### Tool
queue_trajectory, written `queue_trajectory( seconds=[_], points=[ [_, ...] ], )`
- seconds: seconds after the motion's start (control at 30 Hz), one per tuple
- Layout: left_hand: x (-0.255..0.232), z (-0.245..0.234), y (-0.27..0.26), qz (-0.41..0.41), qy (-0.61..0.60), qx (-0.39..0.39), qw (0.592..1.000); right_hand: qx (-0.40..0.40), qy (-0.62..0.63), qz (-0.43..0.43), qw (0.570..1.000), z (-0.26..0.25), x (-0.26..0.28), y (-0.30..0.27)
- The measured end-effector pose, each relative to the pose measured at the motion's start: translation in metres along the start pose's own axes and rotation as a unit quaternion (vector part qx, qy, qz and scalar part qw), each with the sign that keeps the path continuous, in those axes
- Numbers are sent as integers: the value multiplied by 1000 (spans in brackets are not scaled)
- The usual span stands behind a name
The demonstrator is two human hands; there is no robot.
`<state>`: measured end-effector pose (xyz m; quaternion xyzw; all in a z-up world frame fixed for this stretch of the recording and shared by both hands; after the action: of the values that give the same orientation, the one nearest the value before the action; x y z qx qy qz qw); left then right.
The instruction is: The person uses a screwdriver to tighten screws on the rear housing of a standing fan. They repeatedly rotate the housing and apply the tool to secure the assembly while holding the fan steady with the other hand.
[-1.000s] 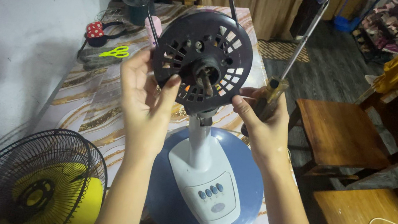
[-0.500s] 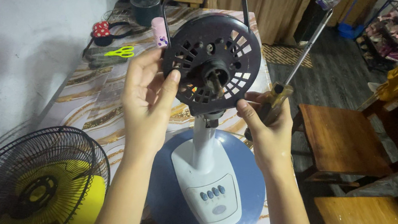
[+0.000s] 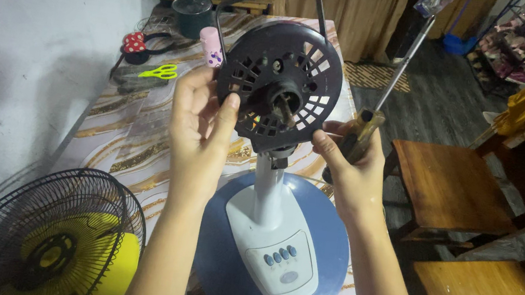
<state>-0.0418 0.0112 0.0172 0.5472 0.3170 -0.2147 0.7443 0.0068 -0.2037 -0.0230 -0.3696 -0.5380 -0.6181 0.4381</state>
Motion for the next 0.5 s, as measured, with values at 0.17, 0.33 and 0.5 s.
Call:
queue_trajectory(
  seconds=[0.17, 0.33, 0.5],
  points=[
    [0, 1, -1, -7, 3, -7, 1000, -2, 0, 10, 1000, -1, 1, -1],
    [-1, 5, -5, -3, -1, -5, 1000, 1, 33, 5, 999, -1, -4, 1],
    [-1, 9, -6, 8, -1, -9, 1000, 3, 41, 3, 999, -2, -6, 1]
  ],
)
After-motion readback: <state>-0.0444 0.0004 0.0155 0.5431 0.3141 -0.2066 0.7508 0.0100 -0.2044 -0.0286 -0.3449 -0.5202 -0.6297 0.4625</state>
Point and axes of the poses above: each hand's wrist, its own y-axis towards the middle knuckle, its own z-axis out of the palm, x = y × z, the point moved 4 cm from there along y, towards the middle knuckle, and after that the axes turned 1 degree about z, right-handed, at the moved point
